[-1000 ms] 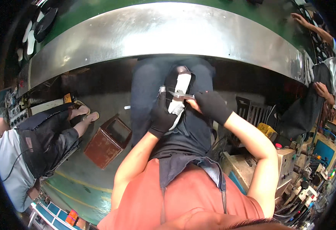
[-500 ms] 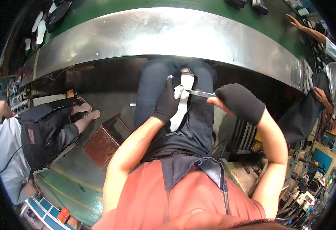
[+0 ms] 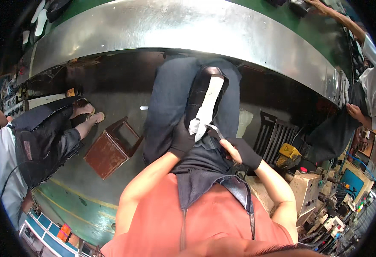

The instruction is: The person repeatedly picks up black shoes from a conveyor belt and uses a metal scraper tool to trim or clean the white soles. They hold the shoe on their lap, scrape the sole surface, and then place the shoe back onto the moving belt.

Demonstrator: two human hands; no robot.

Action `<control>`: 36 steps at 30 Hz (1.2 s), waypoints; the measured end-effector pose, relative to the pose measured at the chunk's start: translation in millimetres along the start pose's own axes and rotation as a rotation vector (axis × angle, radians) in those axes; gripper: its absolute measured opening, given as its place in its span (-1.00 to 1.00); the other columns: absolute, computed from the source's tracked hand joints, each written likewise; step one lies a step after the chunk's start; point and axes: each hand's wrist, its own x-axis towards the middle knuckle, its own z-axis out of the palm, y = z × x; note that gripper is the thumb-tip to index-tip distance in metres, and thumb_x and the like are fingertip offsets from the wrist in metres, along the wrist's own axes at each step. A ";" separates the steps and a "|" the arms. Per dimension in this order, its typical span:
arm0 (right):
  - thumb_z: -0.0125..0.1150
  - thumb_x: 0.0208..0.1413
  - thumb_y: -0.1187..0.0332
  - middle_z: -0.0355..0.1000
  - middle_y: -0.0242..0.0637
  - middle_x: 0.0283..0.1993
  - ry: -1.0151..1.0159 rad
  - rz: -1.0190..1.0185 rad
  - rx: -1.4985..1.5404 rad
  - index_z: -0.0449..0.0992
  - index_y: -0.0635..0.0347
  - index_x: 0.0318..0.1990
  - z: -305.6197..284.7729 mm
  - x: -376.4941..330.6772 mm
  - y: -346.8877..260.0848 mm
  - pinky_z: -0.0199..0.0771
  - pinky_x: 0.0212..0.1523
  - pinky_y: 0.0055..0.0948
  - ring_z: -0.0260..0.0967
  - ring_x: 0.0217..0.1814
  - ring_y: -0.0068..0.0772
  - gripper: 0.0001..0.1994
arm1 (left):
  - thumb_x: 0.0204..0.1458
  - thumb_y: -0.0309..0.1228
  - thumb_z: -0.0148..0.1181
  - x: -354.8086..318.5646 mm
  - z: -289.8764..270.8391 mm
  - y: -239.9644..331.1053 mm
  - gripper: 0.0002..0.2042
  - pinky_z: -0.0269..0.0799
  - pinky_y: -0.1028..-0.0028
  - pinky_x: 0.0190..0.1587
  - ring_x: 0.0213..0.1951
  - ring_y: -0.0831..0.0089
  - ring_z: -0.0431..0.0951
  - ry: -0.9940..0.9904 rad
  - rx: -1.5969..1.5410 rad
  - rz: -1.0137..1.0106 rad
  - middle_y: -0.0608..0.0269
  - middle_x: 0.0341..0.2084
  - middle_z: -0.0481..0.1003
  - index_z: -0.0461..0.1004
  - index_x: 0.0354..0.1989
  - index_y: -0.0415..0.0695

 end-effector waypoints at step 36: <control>0.06 0.23 0.21 0.35 -0.04 -0.52 0.223 -0.387 -0.084 0.45 0.29 -0.36 -23.9 -36.5 -18.3 0.29 -0.44 -0.31 0.30 -0.53 -0.20 -0.71 | -0.04 -0.30 0.33 73.1 -24.4 80.0 -0.34 0.30 0.32 0.15 0.11 0.14 0.41 0.019 0.190 0.476 -0.07 0.07 0.36 0.21 0.23 -0.27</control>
